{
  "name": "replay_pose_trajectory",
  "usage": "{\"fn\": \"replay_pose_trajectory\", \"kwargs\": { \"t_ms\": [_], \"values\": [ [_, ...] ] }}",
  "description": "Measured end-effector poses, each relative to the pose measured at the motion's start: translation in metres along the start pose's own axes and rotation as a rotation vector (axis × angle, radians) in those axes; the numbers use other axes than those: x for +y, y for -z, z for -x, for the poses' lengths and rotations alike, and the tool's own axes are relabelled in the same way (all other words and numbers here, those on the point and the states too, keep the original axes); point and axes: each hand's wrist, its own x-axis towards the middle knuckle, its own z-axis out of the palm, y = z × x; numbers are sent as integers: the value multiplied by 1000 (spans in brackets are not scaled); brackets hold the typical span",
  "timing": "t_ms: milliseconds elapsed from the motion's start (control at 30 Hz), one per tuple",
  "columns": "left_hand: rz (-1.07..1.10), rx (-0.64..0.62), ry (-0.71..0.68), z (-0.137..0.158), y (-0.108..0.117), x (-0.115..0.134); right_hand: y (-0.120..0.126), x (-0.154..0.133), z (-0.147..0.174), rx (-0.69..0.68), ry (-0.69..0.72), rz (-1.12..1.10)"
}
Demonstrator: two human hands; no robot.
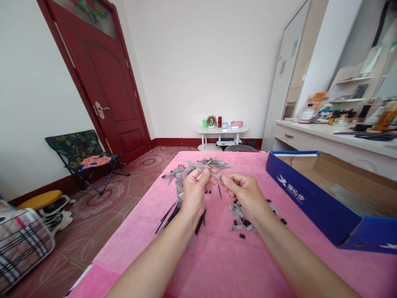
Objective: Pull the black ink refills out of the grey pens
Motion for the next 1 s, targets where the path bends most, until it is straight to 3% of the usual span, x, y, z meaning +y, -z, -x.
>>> {"fn": "replay_pose_trajectory", "kwargs": {
  "t_ms": [133,333,500,667,867,1000],
  "values": [
    [-32,35,18,0,0,3,1,-5,0,51,37,80],
    [-46,59,0,0,-1,4,2,-9,0,-31,-124,78],
    [-36,76,4,-3,2,2,3,-8,-1,-7,-51,124],
    [-35,29,-2,-2,3,0,3,-4,-1,-59,-226,-4],
    [-46,39,12,0,1,-1,3,-3,-1,-10,-79,79],
    [-51,53,7,-1,0,-1,0,-4,-1,-24,-177,58]
  ]
}}
